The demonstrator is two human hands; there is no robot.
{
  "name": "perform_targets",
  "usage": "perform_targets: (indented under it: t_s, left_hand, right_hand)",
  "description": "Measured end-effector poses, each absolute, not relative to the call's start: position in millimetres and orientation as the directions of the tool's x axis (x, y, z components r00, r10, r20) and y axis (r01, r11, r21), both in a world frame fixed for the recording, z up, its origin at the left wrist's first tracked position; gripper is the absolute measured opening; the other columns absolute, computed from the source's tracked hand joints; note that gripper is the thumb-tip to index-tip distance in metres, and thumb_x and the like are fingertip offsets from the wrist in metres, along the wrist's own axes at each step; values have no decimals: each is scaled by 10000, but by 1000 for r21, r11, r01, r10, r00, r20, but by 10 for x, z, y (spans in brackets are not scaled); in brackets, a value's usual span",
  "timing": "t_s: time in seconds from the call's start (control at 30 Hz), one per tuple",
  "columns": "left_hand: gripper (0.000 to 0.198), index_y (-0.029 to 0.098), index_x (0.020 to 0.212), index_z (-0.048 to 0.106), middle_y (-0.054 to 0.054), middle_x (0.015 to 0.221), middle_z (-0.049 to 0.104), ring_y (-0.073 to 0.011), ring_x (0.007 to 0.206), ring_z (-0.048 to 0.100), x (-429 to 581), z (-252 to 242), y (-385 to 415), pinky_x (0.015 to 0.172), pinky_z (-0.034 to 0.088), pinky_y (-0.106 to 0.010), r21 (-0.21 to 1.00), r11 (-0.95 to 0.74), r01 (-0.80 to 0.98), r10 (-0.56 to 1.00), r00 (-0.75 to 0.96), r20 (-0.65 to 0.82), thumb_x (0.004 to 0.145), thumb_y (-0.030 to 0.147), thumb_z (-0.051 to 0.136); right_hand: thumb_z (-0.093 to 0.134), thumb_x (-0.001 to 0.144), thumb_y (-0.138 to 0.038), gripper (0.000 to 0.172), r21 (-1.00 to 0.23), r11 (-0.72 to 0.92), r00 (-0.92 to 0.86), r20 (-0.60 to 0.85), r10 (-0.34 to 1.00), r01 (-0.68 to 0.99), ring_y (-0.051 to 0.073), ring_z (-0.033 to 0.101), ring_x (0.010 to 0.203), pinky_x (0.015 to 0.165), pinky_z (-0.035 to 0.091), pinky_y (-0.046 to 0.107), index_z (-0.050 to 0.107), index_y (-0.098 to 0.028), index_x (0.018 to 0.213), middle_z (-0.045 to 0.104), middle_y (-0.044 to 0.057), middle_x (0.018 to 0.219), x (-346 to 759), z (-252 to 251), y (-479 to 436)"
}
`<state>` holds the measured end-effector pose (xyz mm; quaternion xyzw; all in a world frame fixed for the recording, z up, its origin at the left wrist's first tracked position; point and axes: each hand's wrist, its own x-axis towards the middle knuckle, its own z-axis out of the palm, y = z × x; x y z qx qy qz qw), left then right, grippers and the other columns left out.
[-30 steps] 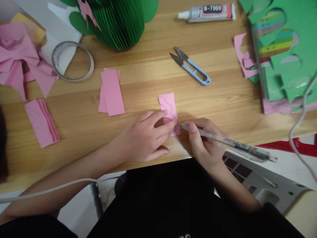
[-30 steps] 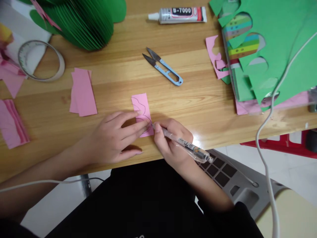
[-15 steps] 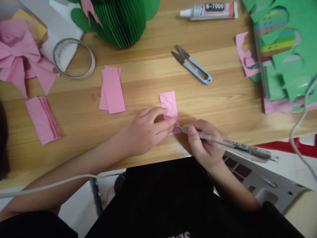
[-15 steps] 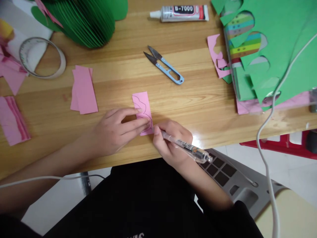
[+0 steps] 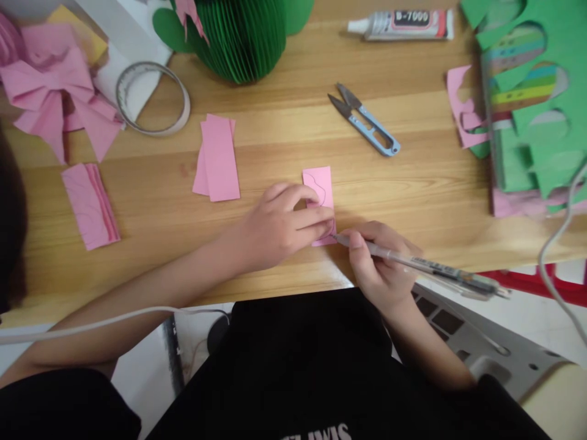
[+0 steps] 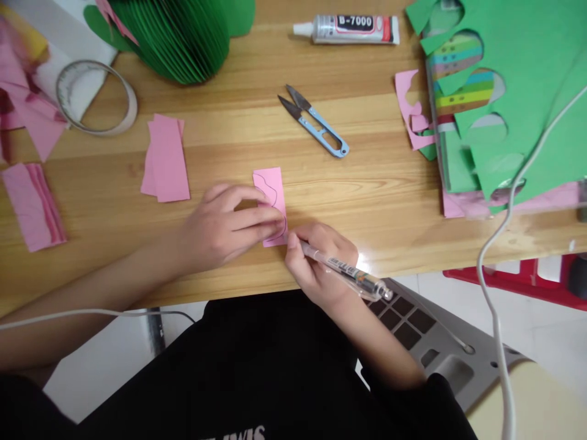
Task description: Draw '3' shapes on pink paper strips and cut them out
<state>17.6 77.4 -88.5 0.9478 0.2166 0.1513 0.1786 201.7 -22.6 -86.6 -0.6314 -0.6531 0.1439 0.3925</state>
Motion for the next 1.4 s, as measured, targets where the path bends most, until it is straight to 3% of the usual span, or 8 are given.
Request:
perform_targets:
  t_s: [0.17,0.77,1.2,1.4]
  left_hand:
    - [450,244,1156,673,17,1172,687,-156,1141,584,184,-873,749,1041,425,-362,419,-814,402,502,850,160,1099,341,238]
    - [293,197,1151,664,-48,1129,688,-172,1099,592,174,-979,771,990,396,-331,429,-846,317,461,839,290,1072,334,418]
    - [285,208,1102,670,-54,1099,656,-160,1047,597,188,-991,752,970,417,-301,462,-826,323,497,805,325,1069,324,412]
    - [278,202,1091,649,-32,1085,673,-143,1064,575,192,-988,759,950,396,-283,405,-863,302,453,816,358,1080,307,391]
  right_hand:
    - [555,921,-224,185,-667,191,69,342,937,720,103,599,540,504,466,229,634,-197,756,673,-8,634,2012,-841,-209]
    - [555,938,-237,175,-660,104,161,328,931,744,114,622,576,547,474,240,663,-187,809,693,-4,675,2038,-905,-244]
    - [548,934,-212,147,-655,262,-18,355,935,709,110,633,586,541,502,232,617,-208,804,692,-5,668,2015,-847,-204]
    - [572,920,-185,97,-660,333,-88,376,922,674,125,703,675,634,562,241,622,-212,842,747,1,737,2007,-846,-171]
